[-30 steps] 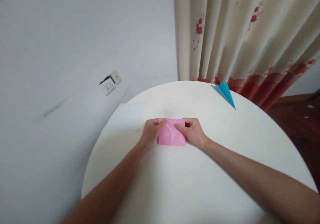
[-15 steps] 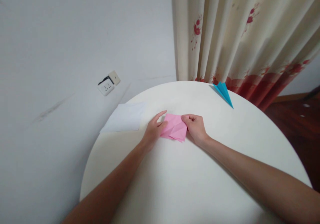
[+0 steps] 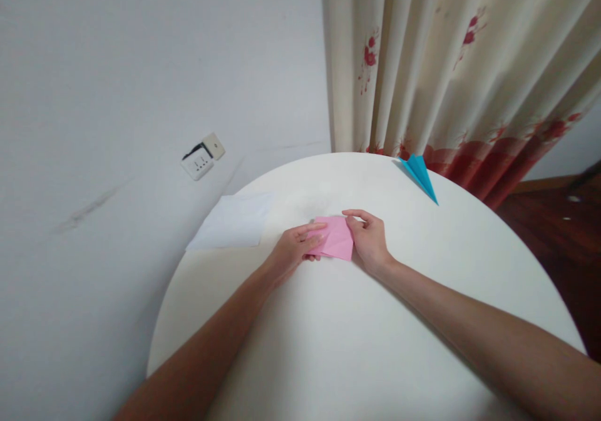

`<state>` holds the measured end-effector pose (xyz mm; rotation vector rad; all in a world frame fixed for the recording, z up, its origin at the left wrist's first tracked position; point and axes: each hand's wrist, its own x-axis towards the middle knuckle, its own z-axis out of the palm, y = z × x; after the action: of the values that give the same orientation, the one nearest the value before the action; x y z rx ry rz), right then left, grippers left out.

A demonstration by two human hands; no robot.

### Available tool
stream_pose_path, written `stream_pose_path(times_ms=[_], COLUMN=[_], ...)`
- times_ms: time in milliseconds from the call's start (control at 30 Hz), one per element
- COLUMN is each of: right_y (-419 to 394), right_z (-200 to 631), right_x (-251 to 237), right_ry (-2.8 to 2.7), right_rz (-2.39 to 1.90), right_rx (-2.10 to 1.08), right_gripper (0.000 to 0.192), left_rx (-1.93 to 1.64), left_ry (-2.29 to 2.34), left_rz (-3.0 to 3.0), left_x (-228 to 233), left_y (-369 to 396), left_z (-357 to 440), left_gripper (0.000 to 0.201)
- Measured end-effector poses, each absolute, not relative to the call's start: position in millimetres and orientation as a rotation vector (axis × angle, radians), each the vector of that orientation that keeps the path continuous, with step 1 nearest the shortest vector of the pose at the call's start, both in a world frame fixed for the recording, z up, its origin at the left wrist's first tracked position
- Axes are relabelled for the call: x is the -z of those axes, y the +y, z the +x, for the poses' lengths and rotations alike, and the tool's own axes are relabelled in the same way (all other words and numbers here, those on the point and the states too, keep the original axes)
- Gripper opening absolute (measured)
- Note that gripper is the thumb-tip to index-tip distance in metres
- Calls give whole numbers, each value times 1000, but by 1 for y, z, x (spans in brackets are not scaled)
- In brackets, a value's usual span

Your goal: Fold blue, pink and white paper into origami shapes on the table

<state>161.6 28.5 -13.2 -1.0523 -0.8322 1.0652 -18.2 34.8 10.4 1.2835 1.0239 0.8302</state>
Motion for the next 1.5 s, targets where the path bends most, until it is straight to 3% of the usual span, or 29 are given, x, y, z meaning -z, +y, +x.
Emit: stream_pose_path(times_ms=[167, 333, 933, 1500], right_y=[31, 34, 38, 35], right_z=[161, 161, 164, 173], right_x=[16, 25, 33, 21], right_ry=[-913, -1011, -1061, -1038], right_rz=[-1033, -1049, -1103, -1132], right_rx=[-1027, -1001, -898, -897], right_gripper=[30, 29, 29, 27], left_rx=[-942, -1062, -1008, -1049], left_ry=[1146, 1257, 1280, 1250], left_rz=[1361, 1400, 1602, 1649], left_x=[-6, -10, 0, -3], left_y=[41, 44, 51, 49], left_z=[-20, -19, -27, -22], left_gripper=[52, 40, 47, 32])
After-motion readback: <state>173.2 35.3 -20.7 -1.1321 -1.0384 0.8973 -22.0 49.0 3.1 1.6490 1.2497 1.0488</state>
